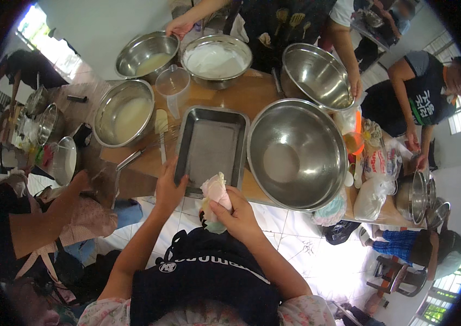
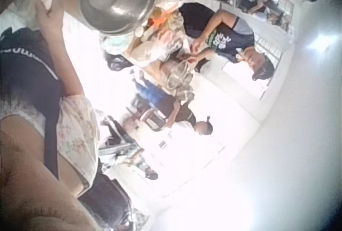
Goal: The person wipes a metal whisk and a tray with a cloth, then cracks an egg against a metal bowl and separates the yolk from the white by transferring the yolk between their hands over the bowl.
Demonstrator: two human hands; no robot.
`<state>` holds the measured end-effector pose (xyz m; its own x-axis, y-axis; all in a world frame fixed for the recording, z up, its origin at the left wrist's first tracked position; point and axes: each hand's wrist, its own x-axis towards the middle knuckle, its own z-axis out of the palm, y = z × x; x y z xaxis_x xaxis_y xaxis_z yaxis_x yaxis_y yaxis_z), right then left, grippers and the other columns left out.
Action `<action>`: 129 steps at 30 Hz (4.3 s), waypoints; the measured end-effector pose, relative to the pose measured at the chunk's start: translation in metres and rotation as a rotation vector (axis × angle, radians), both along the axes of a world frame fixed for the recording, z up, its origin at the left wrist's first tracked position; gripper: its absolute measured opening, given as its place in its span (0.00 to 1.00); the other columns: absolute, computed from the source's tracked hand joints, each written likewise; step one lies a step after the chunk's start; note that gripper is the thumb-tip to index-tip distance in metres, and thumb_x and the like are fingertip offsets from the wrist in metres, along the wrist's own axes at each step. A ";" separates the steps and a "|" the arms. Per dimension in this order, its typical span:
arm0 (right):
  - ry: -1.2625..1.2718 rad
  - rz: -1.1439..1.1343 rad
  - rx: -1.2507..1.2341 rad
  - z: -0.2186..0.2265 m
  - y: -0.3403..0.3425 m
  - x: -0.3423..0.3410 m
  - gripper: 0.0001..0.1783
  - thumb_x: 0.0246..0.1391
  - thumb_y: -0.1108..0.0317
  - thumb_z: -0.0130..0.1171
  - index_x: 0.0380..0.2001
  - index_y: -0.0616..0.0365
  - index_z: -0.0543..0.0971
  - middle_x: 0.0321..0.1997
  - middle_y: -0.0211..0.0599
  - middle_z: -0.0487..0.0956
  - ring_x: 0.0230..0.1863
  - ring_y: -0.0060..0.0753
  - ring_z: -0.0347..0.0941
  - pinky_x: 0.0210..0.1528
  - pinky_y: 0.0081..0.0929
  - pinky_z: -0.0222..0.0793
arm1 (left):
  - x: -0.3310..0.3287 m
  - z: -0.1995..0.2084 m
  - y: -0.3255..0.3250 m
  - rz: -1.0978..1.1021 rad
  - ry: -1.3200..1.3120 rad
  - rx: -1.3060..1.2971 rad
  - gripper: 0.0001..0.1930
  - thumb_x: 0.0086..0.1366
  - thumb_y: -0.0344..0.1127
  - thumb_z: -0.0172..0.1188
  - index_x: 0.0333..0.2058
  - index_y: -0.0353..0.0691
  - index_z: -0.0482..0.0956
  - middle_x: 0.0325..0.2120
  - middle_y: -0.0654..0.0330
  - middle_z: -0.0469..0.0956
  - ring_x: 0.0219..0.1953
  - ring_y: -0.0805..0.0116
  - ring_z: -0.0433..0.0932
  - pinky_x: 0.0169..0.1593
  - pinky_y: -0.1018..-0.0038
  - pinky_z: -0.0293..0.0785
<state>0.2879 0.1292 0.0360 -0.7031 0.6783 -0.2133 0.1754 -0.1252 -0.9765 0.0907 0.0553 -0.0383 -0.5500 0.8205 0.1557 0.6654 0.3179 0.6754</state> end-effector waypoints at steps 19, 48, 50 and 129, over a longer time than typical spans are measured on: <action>0.006 -0.054 -0.190 0.031 -0.034 -0.003 0.22 0.53 0.63 0.52 0.48 0.65 0.67 0.43 0.35 0.72 0.45 0.24 0.67 0.47 0.22 0.61 | -0.028 -0.010 -0.016 0.174 -0.212 0.125 0.21 0.52 0.31 0.58 0.46 0.37 0.70 0.34 0.49 0.74 0.35 0.55 0.74 0.39 0.71 0.69; -0.051 -0.178 -0.073 -0.012 -0.069 0.025 0.18 0.52 0.62 0.53 0.42 0.63 0.70 0.36 0.38 0.74 0.36 0.24 0.69 0.38 0.21 0.63 | -0.085 -0.023 -0.040 0.278 0.368 0.000 0.27 0.50 0.44 0.60 0.49 0.45 0.68 0.44 0.52 0.69 0.50 0.52 0.64 0.51 0.57 0.59; -0.059 -0.126 -0.031 -0.010 -0.066 0.005 0.18 0.50 0.62 0.54 0.40 0.64 0.71 0.35 0.41 0.74 0.36 0.32 0.70 0.40 0.25 0.64 | -0.095 -0.025 -0.040 0.348 0.407 -0.094 0.28 0.48 0.48 0.60 0.49 0.46 0.69 0.46 0.51 0.67 0.53 0.51 0.61 0.52 0.53 0.56; -0.385 -0.293 0.728 -0.042 0.105 -0.263 0.30 0.40 0.60 0.60 0.48 0.55 0.63 0.34 0.52 0.75 0.38 0.53 0.71 0.39 0.39 0.68 | -0.157 -0.032 -0.049 -0.168 -0.531 -0.320 0.11 0.50 0.34 0.57 0.31 0.32 0.73 0.15 0.54 0.71 0.19 0.66 0.71 0.24 0.71 0.66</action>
